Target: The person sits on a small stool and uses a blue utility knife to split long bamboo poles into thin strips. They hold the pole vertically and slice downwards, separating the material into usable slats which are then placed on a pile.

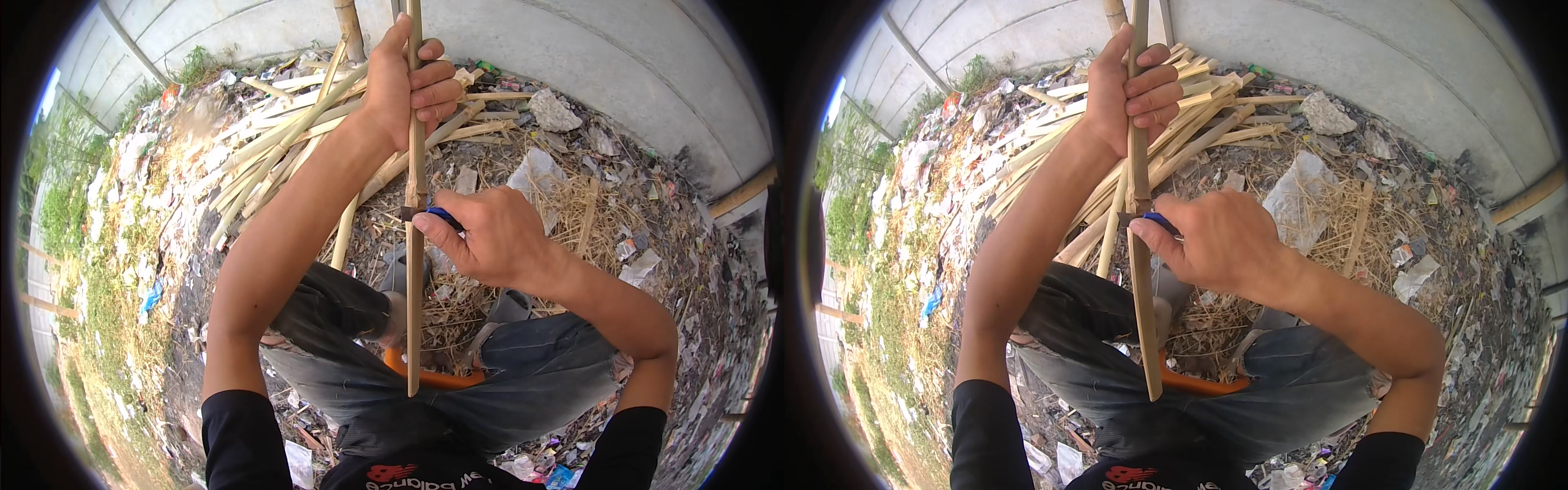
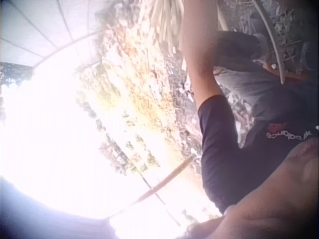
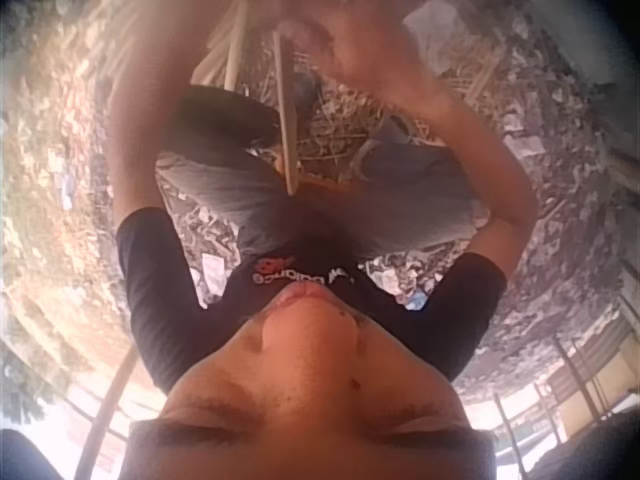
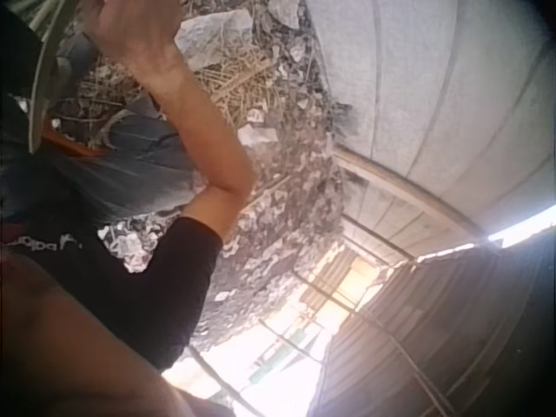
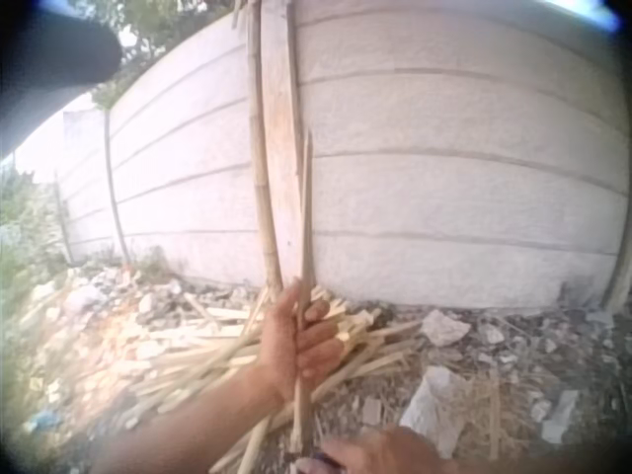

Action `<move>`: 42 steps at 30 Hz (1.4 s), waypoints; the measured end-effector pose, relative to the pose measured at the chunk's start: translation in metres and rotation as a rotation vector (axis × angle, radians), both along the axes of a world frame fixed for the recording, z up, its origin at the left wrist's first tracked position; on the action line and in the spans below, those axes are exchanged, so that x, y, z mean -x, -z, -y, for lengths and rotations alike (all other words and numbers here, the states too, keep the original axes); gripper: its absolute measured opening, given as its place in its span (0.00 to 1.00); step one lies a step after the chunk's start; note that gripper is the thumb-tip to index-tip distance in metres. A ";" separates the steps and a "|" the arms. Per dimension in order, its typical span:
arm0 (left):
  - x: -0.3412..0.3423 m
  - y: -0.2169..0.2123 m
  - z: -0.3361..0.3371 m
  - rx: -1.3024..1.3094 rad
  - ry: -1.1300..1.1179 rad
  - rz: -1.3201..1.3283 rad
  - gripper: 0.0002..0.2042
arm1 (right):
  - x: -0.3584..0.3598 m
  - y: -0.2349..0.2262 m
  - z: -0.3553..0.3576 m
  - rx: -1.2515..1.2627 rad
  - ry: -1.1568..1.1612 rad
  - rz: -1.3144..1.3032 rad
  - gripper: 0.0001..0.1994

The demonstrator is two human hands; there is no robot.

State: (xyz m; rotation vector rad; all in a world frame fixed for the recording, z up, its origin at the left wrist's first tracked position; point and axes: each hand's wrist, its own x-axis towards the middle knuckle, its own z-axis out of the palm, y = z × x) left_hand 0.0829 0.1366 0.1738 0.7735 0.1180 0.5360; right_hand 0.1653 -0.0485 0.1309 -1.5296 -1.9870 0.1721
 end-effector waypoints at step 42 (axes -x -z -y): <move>0.004 -0.014 -0.029 -0.081 0.110 0.071 0.27 | 0.020 0.025 0.005 -0.001 -0.026 0.189 0.24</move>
